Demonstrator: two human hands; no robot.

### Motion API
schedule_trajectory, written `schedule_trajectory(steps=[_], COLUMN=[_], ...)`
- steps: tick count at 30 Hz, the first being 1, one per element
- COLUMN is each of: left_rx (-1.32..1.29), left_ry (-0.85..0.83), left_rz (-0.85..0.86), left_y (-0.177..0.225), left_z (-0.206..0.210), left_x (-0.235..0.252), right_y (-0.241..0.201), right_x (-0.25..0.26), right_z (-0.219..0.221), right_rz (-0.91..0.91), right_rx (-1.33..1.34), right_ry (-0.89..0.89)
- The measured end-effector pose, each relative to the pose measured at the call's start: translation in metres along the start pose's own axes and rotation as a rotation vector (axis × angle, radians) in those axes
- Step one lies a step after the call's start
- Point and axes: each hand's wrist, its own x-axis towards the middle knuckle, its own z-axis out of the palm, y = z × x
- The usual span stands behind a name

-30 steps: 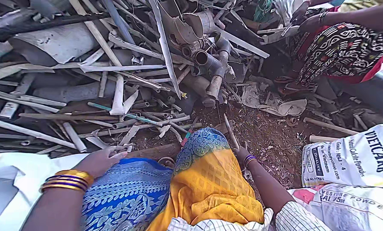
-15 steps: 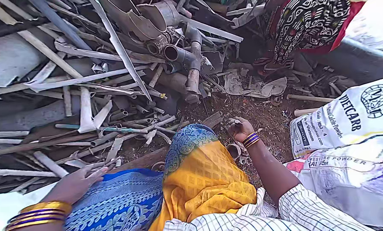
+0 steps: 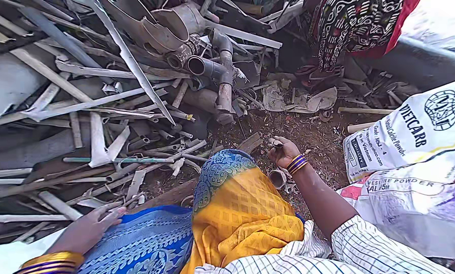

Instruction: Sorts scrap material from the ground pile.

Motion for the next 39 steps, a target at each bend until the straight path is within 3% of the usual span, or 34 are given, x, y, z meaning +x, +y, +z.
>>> schedule_trajectory(steps=[12, 28, 31, 36, 39], left_rx=[-0.051, -0.033, -0.047, -0.031, -0.048], left_ry=[0.0, 0.001, 0.015, 0.009, -0.001], left_rz=[0.003, -0.012, -0.006, -0.014, -0.044], left_y=[0.002, 0.008, 0.003, 0.001, 0.005], left_z=[0.0, -0.001, 0.001, 0.001, 0.001], left_x=[-0.005, -0.012, -0.007, -0.004, -0.006], right_y=[0.004, 0.0, -0.001, -0.01, -0.019], right_x=[-0.001, -0.002, -0.018, -0.019, -0.005], right_z=[0.006, 0.005, 0.005, -0.001, 0.004], right_rz=[0.054, 0.048, -0.116, -0.785, -1.061], right_rx=[-0.204, -0.23, -0.265, -0.47, -0.507], right_ry=[-0.067, -0.092, -0.167, -0.356, -0.3])
